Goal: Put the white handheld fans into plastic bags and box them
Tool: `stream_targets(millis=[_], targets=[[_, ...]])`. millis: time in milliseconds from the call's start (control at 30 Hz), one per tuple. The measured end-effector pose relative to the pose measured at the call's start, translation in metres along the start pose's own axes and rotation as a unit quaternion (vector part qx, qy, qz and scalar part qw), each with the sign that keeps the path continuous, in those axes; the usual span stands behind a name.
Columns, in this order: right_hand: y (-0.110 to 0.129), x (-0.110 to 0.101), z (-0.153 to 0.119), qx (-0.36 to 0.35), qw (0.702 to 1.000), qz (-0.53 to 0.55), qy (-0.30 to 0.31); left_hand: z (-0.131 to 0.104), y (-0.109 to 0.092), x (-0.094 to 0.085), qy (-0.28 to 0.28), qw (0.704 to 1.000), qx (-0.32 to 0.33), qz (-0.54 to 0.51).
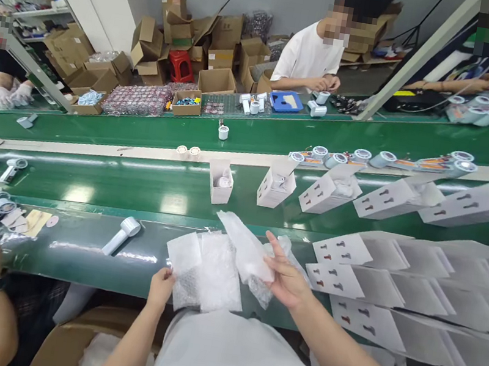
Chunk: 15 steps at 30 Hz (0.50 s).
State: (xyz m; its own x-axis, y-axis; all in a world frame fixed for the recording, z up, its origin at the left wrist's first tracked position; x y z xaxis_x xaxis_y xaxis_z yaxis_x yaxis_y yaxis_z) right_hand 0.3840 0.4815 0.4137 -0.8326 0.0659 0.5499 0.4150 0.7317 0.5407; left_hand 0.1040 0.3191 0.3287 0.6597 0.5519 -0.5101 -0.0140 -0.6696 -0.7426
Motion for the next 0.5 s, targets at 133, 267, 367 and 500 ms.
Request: stream_targets(millis=[133, 267, 367, 500], targets=[[0.028, 0.003, -0.021, -0.015, 0.999, -0.014, 0.033, -0.003, -0.030, -0.007, 0.078, 0.993, 0.018, -0.083], [0.058, 0.019, -0.052, -0.039, 0.985, -0.121, 0.117, -0.018, -0.041, 0.027, 0.094, 0.993, 0.054, -0.044], [0.069, 0.024, -0.062, -0.013, 0.981, -0.182, 0.072, -0.025, -0.033, 0.064, 0.056, 0.996, 0.069, 0.011], [0.059, 0.021, -0.051, 0.088, 0.961, -0.262, -0.010, -0.022, -0.027, 0.087, 0.034, 0.992, 0.105, 0.058]])
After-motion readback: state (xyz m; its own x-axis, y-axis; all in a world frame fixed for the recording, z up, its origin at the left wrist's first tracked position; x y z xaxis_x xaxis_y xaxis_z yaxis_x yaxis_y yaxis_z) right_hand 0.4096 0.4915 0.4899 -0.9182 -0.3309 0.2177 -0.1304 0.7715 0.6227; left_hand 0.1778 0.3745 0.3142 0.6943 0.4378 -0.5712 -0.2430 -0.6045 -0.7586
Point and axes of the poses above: each hand's wrist, its own z-axis towards the middle knuckle, its own x-axis out of the palm, y = z × x, the point moved 3 cm from there along z, towards the middle knuckle, and after that the axes turned 13 degrees about -y, right-handed, at the moved point
